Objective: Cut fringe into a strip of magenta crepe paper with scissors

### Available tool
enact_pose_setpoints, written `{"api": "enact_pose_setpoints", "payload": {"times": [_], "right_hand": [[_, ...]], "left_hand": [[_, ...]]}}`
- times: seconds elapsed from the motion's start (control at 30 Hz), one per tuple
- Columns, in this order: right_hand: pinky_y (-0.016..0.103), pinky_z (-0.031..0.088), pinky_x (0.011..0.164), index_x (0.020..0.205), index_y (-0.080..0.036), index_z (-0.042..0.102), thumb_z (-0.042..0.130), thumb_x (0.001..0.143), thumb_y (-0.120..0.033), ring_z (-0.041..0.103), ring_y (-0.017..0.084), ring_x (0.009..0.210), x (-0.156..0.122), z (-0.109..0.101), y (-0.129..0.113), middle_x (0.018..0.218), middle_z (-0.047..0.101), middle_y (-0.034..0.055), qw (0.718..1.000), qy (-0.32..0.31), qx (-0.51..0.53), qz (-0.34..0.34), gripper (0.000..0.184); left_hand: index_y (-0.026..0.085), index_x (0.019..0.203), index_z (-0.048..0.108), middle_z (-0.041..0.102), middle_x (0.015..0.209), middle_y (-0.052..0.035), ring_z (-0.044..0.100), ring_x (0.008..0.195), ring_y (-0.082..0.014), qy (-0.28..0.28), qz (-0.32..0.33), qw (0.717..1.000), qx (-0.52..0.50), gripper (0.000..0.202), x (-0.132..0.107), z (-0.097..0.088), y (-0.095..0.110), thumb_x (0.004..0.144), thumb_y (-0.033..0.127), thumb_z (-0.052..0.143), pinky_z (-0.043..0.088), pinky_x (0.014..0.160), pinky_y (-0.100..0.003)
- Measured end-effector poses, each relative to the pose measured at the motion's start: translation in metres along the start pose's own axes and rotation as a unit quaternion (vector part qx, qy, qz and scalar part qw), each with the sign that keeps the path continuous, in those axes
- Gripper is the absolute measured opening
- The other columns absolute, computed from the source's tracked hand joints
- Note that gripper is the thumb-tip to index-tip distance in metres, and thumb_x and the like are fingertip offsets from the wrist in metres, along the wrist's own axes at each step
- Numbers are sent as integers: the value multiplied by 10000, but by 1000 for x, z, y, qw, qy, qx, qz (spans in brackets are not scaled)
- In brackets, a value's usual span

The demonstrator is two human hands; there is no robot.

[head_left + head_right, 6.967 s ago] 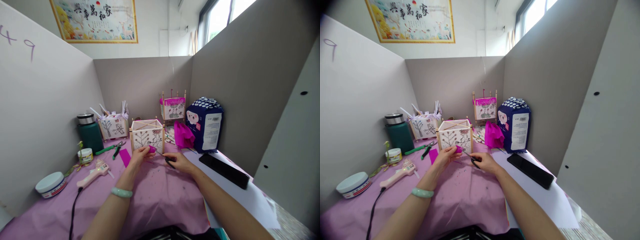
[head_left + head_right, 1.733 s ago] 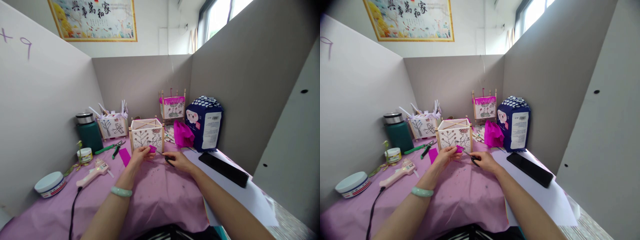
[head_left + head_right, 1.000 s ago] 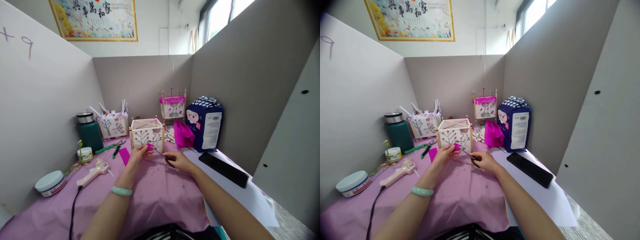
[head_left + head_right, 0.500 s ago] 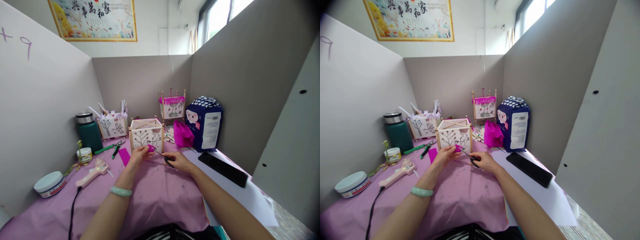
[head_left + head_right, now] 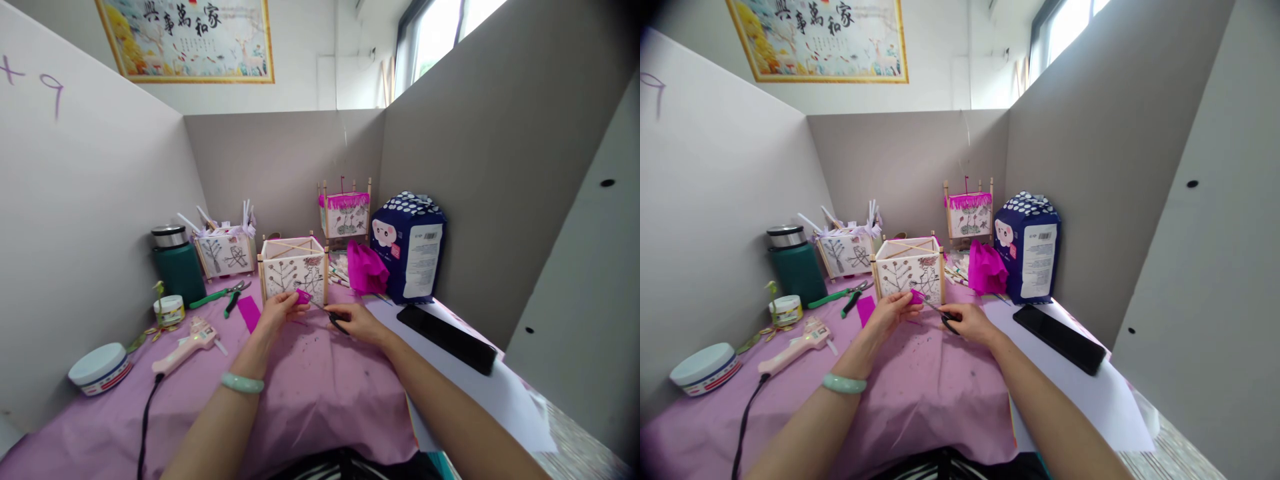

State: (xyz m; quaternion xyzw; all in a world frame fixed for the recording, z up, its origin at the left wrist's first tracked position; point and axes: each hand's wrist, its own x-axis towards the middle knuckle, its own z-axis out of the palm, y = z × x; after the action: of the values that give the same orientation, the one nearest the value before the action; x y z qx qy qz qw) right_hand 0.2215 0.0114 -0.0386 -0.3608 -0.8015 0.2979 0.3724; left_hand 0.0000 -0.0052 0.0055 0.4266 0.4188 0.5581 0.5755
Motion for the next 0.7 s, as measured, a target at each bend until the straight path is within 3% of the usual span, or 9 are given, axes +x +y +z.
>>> {"api": "enact_pose_setpoints", "payload": {"times": [0.3,0.7], "right_hand": [[321,526,799,1188,-170,655,657,758,-319,670,214,863,2,1,4,989,723,66,1000,-6,29,-4,456],[297,527,727,1173,-158,662,667,734,-301,671,201,793,0,0,-3,958,731,66,1000,-1,18,4,461]], "left_hand": [[86,775,652,714,697,-98,703,652,-171,-5,7,1000,-9,100,-1,1,1,844,133,596,572,605,-242],[76,814,663,724,711,-128,695,604,-162,-11,-8,1000,7,81,1,-2,-2,827,150,631,566,587,-228]]}}
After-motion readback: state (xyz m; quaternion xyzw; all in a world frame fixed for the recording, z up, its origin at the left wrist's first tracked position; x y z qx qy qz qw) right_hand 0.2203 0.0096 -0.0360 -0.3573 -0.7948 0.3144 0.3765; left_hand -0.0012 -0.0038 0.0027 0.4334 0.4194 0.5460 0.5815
